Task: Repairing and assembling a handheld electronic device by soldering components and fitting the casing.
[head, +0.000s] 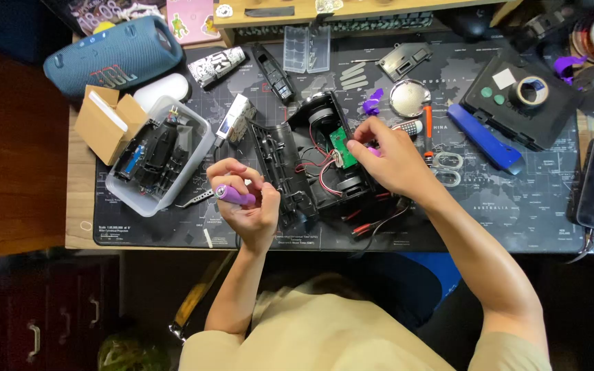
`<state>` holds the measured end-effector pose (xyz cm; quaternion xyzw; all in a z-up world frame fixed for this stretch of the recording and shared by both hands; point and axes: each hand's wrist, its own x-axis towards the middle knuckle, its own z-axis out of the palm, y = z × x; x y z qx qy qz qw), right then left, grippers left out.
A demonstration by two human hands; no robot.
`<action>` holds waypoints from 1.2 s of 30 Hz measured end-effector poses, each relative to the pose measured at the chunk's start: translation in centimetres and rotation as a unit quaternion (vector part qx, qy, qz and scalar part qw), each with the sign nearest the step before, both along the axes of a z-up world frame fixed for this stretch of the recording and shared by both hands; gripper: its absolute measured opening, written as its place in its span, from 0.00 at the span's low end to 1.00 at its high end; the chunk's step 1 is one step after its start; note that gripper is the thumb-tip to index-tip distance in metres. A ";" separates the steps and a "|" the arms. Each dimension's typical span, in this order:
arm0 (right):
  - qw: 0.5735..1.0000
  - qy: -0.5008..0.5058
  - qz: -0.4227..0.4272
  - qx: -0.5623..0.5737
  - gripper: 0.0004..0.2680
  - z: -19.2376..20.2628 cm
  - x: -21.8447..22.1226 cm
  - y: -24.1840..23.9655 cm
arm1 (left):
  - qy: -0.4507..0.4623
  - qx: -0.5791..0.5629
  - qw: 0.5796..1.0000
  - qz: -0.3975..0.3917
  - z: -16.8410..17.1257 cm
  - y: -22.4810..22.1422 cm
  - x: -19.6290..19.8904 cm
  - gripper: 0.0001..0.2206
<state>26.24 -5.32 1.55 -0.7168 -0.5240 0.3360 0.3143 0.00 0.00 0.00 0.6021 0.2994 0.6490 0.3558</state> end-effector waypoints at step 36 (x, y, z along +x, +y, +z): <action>0.936 0.352 0.030 0.015 0.12 -8.6 4.3 0.6 | 0.327 0.098 0.928 -0.151 3.4 1.7 13.4 0.18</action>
